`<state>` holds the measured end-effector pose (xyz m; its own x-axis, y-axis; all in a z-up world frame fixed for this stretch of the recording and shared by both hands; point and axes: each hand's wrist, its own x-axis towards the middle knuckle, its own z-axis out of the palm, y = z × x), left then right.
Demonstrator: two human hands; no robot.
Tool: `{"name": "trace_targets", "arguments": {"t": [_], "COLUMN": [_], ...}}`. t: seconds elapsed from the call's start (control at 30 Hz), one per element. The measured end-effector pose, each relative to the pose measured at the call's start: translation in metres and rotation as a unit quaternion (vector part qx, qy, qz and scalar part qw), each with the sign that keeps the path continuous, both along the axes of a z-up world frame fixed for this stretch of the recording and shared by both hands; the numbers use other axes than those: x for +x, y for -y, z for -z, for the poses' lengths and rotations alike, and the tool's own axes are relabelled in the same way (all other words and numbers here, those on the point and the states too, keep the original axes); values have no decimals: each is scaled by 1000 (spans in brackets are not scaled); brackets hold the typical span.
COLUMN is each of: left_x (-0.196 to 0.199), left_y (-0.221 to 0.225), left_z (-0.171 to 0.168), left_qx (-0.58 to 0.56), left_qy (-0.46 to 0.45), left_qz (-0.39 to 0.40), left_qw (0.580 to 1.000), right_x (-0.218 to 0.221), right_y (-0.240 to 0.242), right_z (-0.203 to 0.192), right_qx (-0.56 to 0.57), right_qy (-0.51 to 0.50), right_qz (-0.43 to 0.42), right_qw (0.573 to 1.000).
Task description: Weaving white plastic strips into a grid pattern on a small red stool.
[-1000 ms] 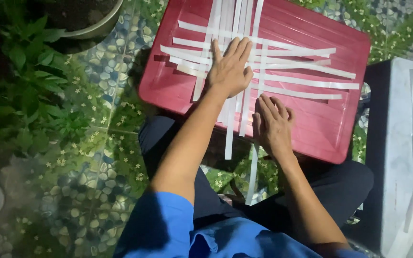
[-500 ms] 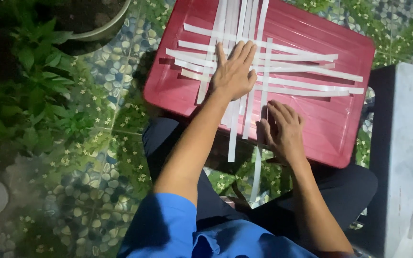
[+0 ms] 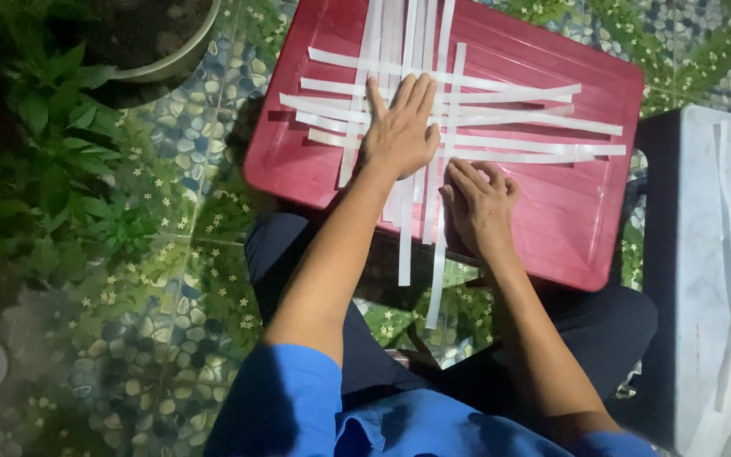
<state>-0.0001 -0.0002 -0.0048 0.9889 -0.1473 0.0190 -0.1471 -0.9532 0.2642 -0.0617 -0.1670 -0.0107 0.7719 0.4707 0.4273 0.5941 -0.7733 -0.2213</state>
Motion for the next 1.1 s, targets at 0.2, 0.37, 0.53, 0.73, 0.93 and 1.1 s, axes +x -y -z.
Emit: {"name": "trace_targets", "arguments": {"t": [0.2, 0.37, 0.53, 0.73, 0.93, 1.1], "left_x": [-2, -1, -1, -2, -4, -3], "left_y": [0, 1, 0, 1, -1, 0], "left_z": [-6, -3, -2, 0, 8, 7], "left_qx": [9, 19, 14, 8, -9, -6], "left_qy": [-14, -3, -2, 24, 46, 40], "left_qz": [-7, -1, -4, -11, -8, -5], "left_qw": [1000, 1000, 1000, 1000, 999, 999], "right_x": [-17, -26, -1, 18, 19, 39], "right_y": [6, 5, 3, 6, 18, 26], "right_z": [-13, -14, 2, 5, 9, 12], "right_qx": [-19, -52, -84, -75, 8, -14], "right_qy": [-30, 2, -9, 20, -22, -24], "right_qz": [-22, -19, 34, 18, -29, -31], "right_qw": [999, 998, 996, 997, 999, 999]}}
